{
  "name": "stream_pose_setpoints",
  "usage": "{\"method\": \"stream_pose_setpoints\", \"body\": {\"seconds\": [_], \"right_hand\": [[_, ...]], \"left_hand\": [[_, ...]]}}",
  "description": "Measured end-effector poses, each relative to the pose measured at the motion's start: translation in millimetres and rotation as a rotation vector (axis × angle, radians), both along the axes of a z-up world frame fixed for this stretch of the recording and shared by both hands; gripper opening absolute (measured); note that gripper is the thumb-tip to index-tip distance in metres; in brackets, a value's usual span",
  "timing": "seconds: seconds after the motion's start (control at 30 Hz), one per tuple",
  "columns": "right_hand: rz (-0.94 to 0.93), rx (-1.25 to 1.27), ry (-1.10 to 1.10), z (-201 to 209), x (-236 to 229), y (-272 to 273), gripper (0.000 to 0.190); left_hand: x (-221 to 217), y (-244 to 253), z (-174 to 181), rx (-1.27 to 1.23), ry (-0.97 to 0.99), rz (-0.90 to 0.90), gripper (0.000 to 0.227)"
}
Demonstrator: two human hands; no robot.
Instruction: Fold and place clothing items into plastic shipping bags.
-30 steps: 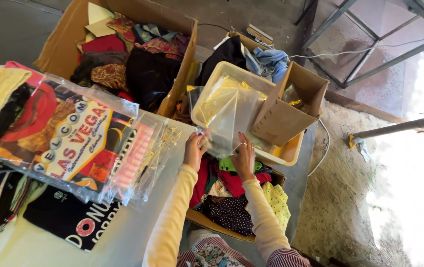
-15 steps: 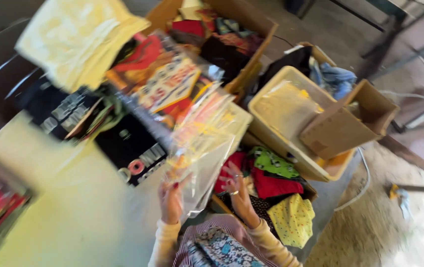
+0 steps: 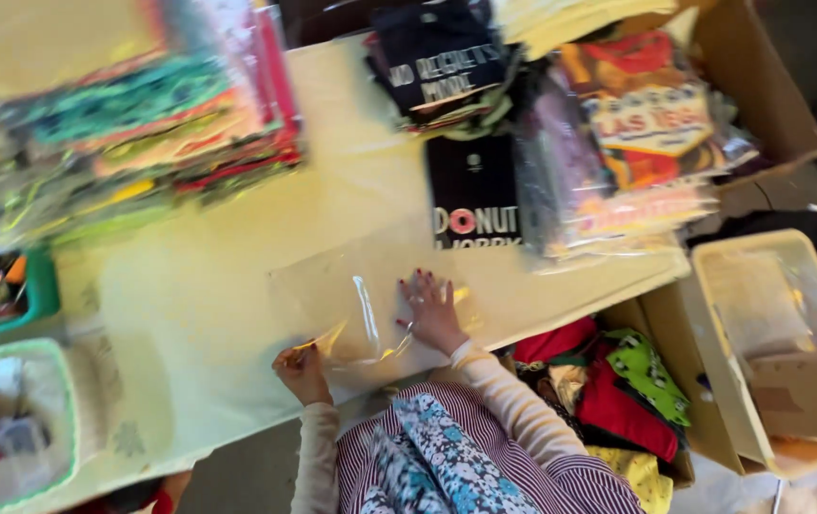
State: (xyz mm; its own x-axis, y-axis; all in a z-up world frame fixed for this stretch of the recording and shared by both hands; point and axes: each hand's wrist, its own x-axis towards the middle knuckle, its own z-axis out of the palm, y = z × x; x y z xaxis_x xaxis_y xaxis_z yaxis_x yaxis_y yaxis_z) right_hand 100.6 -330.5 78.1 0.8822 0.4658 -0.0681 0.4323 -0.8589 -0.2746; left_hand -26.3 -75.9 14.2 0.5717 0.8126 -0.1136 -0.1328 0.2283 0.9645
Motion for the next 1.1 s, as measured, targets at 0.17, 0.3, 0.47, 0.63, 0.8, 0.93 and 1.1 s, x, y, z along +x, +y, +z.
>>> {"method": "stream_pose_setpoints", "body": {"seconds": [0.17, 0.3, 0.47, 0.63, 0.8, 0.93, 1.1], "right_hand": [[0.062, -0.166, -0.113, -5.0, 44.2, 36.0, 0.079], [-0.308, -0.061, -0.066, -24.3, 52.2, 70.4, 0.077], [-0.219, 0.092, 0.189, 48.8, 31.8, 95.1, 0.1], [0.229, 0.262, -0.01, 12.1, 80.7, 57.2, 0.092], [-0.522, 0.15, -0.099, 44.7, 122.2, -6.7, 0.095], [-0.317, 0.085, -0.253, -52.4, 153.8, -53.5, 0.052], [-0.39, 0.282, -0.193, -10.6, 152.0, -46.1, 0.038]], "left_hand": [[-42.7, 28.5, 5.2, 0.011, 0.249, -0.403, 0.025], [-41.8, 16.1, 84.4, 0.787, 1.086, -0.768, 0.028], [6.4, 11.3, 136.2, 1.295, 0.654, -0.629, 0.046], [67.9, 1.4, 122.4, 1.549, 0.236, -0.996, 0.087], [92.0, -4.3, 125.0, 1.5, 0.636, -0.896, 0.093], [102.8, -3.7, 64.6, 1.432, 0.356, -0.897, 0.089], [130.9, -24.3, 35.2, 0.603, 0.158, -1.192, 0.064]]}}
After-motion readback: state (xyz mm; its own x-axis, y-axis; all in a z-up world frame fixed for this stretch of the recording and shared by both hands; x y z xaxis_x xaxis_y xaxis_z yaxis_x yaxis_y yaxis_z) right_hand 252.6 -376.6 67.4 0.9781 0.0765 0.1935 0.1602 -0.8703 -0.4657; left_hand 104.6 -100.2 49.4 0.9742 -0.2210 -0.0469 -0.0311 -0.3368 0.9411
